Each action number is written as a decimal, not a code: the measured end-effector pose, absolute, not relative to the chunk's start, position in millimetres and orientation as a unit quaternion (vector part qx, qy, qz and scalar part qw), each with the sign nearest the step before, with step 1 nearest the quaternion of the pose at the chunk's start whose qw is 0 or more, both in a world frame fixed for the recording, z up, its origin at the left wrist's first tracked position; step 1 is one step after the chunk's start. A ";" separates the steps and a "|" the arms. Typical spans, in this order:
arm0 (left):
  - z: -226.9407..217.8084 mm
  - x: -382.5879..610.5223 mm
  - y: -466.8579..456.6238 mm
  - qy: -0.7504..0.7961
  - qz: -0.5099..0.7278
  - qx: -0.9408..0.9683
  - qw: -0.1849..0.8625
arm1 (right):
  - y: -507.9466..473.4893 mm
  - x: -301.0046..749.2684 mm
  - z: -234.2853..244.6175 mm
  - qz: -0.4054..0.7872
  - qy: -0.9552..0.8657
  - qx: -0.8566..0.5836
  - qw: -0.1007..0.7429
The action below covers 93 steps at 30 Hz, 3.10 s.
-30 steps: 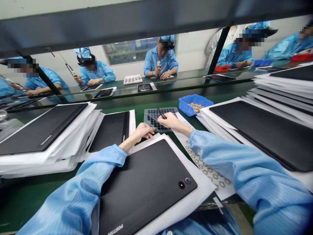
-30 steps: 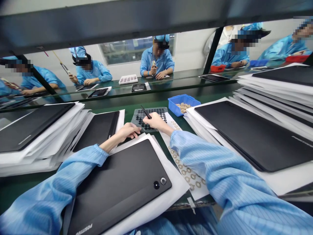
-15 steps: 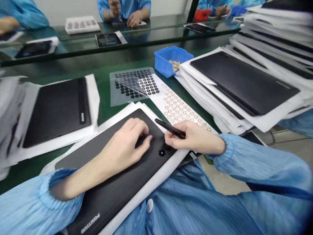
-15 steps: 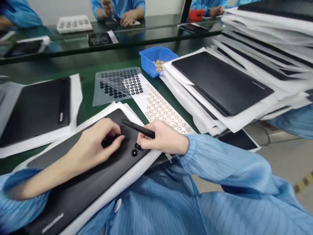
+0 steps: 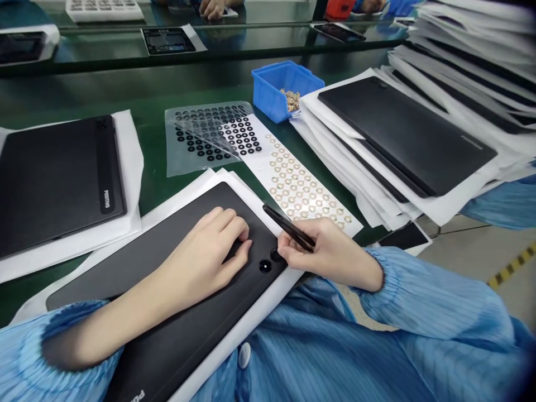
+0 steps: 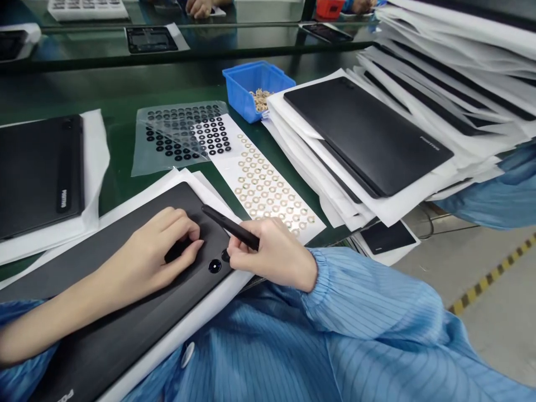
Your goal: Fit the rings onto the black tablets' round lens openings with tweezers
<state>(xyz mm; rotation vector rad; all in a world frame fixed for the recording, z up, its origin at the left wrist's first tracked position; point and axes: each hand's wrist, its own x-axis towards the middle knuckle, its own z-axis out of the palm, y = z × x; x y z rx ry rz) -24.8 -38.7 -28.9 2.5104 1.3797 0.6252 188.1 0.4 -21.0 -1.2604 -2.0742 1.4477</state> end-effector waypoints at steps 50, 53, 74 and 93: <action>-19.4 -23.2 -52.6 0.334 0.158 0.919 0.138 | -37.4 181.8 -31.4 0.383 -0.678 -0.453 0.434; -19.1 -23.3 -52.7 0.331 0.157 0.920 0.137 | -37.0 182.2 -34.2 0.391 -0.674 -0.447 0.438; -16.8 -22.7 -53.0 0.330 0.155 0.920 0.142 | -36.2 180.7 -30.9 0.400 -0.662 -0.461 0.435; -17.3 -23.0 -52.7 0.322 0.155 0.924 0.135 | -36.6 180.0 -35.0 0.388 -0.659 -0.468 0.443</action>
